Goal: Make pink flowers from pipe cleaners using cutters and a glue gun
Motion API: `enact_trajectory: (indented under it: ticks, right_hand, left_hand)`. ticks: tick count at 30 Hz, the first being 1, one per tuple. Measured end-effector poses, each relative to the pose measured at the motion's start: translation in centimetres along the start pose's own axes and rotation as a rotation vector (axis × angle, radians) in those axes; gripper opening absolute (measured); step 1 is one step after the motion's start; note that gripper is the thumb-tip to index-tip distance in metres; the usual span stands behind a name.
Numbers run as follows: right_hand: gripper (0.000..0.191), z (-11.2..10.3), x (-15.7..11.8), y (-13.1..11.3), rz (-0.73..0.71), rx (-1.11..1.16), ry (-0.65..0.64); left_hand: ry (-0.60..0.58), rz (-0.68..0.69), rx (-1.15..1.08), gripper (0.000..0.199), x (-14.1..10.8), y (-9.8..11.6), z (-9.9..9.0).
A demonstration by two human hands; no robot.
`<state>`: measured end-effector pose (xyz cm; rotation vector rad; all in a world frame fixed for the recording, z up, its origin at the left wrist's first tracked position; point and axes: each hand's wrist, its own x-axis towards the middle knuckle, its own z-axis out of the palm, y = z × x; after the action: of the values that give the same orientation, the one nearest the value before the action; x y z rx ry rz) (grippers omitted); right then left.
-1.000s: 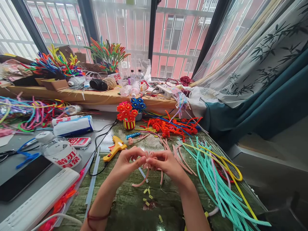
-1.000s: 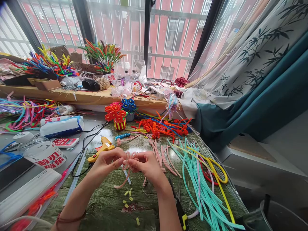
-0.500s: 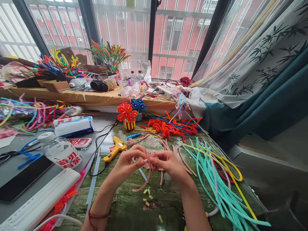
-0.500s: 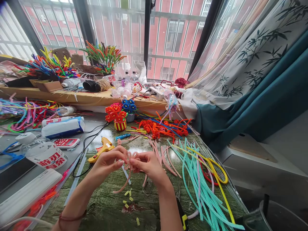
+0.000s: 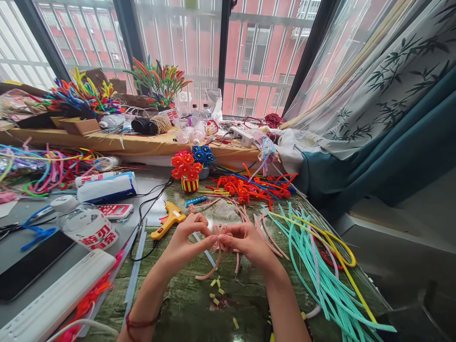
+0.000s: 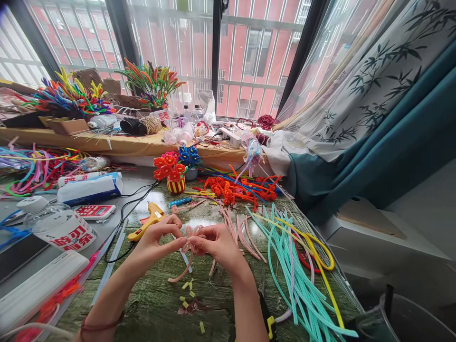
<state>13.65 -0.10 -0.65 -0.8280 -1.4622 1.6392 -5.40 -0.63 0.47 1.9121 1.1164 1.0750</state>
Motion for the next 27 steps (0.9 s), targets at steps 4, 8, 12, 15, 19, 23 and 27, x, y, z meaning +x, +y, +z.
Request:
enact_trajectory:
  ticks: [4, 8, 12, 15, 19, 23, 27]
  right_hand:
    - [0.038, -0.1, 0.1, 0.0, 0.0, -0.032, -0.014]
    - [0.04, -0.3, 0.2, 0.1, 0.014, -0.057, -0.028]
    - [0.046, -0.4, 0.3, 0.5, 0.023, -0.058, -0.047]
    - [0.044, -0.3, 0.4, 0.5, 0.029, -0.038, -0.042]
    - [0.038, -0.1, 0.3, 0.5, 0.003, -0.014, -0.051]
    - [0.034, 0.3, 0.2, 0.4, 0.009, 0.06, 0.012]
    - [0.034, 0.6, 0.5, 0.5, -0.005, 0.106, 0.16]
  left_hand:
    - [0.005, 0.014, 0.109, 0.033, 0.1, 0.3, 0.0]
    - [-0.006, 0.017, 0.177, 0.033, 0.1, 0.4, 0.1]
    - [-0.011, 0.028, 0.202, 0.03, 0.1, 0.5, 0.1]
    - [-0.016, 0.046, 0.221, 0.03, 0.1, 0.6, 0.2]
    - [-0.021, 0.059, 0.248, 0.03, 0.1, 0.6, 0.2]
    - [0.034, 0.05, 0.203, 0.025, 0.1, 0.2, 0.0]
    - [0.087, -0.019, 0.163, 0.023, 0.1, -0.2, -0.2]
